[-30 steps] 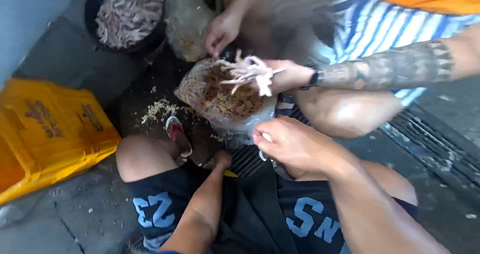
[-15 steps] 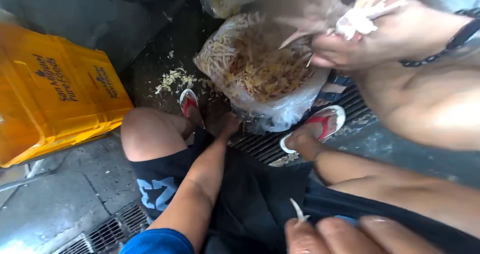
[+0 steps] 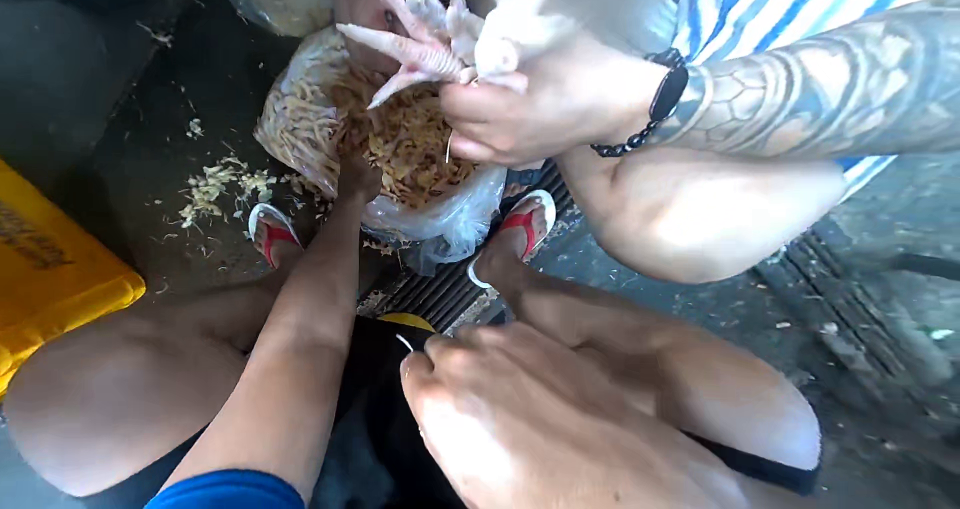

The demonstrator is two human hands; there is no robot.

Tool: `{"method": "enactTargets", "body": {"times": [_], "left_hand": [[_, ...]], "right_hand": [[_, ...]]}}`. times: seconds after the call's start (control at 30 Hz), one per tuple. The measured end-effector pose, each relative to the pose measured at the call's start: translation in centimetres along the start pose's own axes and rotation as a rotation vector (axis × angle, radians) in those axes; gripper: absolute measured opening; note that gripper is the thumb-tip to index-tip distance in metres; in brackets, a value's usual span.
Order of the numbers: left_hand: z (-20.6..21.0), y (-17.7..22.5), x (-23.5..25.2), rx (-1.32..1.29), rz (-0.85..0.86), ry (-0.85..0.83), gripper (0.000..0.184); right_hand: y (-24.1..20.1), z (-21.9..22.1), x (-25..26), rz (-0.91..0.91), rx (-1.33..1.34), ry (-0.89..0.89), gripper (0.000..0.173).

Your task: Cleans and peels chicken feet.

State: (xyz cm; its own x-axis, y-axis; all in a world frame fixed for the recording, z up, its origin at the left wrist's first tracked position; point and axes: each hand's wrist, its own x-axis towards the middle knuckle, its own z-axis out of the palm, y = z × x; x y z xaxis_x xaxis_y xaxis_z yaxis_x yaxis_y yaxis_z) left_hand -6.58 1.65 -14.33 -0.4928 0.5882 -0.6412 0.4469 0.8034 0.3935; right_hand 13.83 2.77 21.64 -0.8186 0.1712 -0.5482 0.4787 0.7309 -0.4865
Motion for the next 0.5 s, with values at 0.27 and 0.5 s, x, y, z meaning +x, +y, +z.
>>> {"method": "enactTargets", "body": {"times": [0.27, 0.5], "left_hand": [[-3.3, 4.1, -2.7, 0.191, -0.043, 0.006, 0.039], [-6.2, 8.1, 0.5, 0.096, 0.073, 0.077, 0.043]], "right_hand": [[1.3, 0.0, 1.2, 0.032, 0.065, -0.029, 0.015], [-0.4, 1.2, -1.4, -0.168, 0.091, -0.068, 0.017]]}}
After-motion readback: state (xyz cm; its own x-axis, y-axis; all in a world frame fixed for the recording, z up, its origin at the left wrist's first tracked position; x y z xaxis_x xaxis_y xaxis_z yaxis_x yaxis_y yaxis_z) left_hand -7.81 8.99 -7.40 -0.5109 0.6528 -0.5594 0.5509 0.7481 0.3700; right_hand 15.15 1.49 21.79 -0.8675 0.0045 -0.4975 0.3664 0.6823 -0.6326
